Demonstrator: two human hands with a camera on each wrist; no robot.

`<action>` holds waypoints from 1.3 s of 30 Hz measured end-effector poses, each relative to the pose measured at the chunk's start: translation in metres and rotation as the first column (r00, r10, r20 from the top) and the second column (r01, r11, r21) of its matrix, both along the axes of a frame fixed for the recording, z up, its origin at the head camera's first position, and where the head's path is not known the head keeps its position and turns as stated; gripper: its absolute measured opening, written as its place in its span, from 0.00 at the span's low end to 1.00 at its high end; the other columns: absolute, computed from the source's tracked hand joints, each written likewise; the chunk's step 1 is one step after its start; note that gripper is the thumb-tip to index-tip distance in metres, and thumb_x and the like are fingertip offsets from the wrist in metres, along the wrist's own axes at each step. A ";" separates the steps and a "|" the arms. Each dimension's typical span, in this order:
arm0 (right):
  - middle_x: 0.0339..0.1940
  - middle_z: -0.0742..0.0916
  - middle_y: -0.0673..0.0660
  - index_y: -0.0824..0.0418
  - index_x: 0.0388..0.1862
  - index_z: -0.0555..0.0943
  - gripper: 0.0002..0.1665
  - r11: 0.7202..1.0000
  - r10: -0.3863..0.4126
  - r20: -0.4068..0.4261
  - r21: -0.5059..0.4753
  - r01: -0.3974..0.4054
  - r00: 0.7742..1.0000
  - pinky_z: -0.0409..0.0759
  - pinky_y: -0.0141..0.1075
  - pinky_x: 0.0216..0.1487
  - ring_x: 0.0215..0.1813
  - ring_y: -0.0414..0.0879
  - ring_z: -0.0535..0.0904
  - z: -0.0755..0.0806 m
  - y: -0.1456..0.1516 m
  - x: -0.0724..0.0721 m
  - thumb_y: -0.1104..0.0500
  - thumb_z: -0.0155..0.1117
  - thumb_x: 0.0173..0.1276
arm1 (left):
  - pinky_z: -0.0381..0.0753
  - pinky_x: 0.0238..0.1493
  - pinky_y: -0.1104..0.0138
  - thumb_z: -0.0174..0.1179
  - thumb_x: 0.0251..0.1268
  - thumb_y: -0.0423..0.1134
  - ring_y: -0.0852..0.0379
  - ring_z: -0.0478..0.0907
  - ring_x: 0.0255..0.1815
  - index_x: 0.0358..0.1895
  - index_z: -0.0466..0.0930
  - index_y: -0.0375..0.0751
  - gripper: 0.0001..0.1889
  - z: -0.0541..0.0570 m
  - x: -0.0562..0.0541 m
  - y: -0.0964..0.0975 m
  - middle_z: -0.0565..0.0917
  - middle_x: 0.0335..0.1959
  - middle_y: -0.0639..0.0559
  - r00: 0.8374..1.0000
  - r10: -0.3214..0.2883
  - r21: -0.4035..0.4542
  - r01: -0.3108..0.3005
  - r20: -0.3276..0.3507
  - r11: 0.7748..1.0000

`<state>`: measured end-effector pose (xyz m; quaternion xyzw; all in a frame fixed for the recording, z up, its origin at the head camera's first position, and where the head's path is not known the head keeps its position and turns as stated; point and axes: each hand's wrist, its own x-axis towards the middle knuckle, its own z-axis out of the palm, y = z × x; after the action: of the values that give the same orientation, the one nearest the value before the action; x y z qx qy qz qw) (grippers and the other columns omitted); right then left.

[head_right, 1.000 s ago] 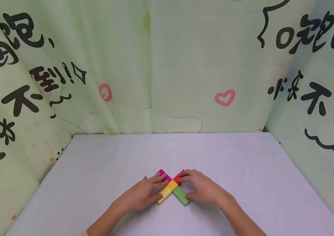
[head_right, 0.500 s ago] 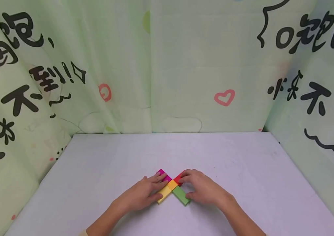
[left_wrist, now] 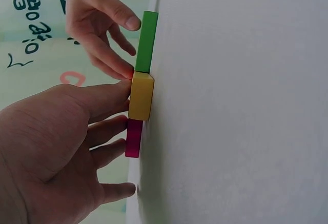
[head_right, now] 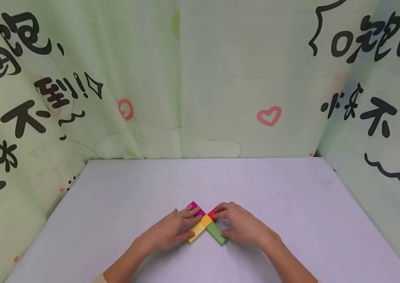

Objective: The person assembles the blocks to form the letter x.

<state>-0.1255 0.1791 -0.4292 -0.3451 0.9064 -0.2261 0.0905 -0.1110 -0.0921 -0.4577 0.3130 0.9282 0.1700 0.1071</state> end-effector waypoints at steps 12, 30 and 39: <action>0.65 0.83 0.51 0.53 0.63 0.86 0.31 1.000 -0.012 0.050 -0.008 0.013 0.999 0.77 0.61 0.67 0.72 0.59 0.74 0.002 0.001 0.000 0.60 0.81 0.59 | 0.63 0.79 0.41 0.61 0.77 0.49 0.55 0.52 0.86 0.79 0.68 0.52 0.30 -0.002 -0.003 0.000 0.63 0.82 0.58 1.000 -0.021 0.007 0.021 -0.016 1.000; 0.65 0.83 0.54 0.61 0.66 0.83 0.35 1.000 -0.013 0.042 0.010 0.012 0.999 0.78 0.58 0.68 0.71 0.58 0.74 0.001 -0.007 0.004 0.61 0.82 0.58 | 0.60 0.80 0.41 0.61 0.77 0.47 0.53 0.53 0.86 0.78 0.69 0.49 0.29 0.000 -0.004 -0.004 0.64 0.82 0.57 0.999 -0.053 0.035 0.053 -0.009 0.998; 0.66 0.82 0.55 0.62 0.67 0.82 0.36 1.000 -0.014 0.043 0.020 0.013 0.999 0.77 0.58 0.68 0.72 0.60 0.73 0.001 -0.009 0.006 0.61 0.81 0.59 | 0.58 0.81 0.41 0.61 0.77 0.49 0.54 0.55 0.86 0.77 0.70 0.50 0.29 -0.001 -0.007 -0.006 0.63 0.82 0.57 0.998 -0.057 0.053 0.056 0.013 0.997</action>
<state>-0.1198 0.1701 -0.4285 -0.3329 0.9088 -0.2252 0.1120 -0.1175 -0.0979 -0.4584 0.3405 0.9135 0.1934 0.1104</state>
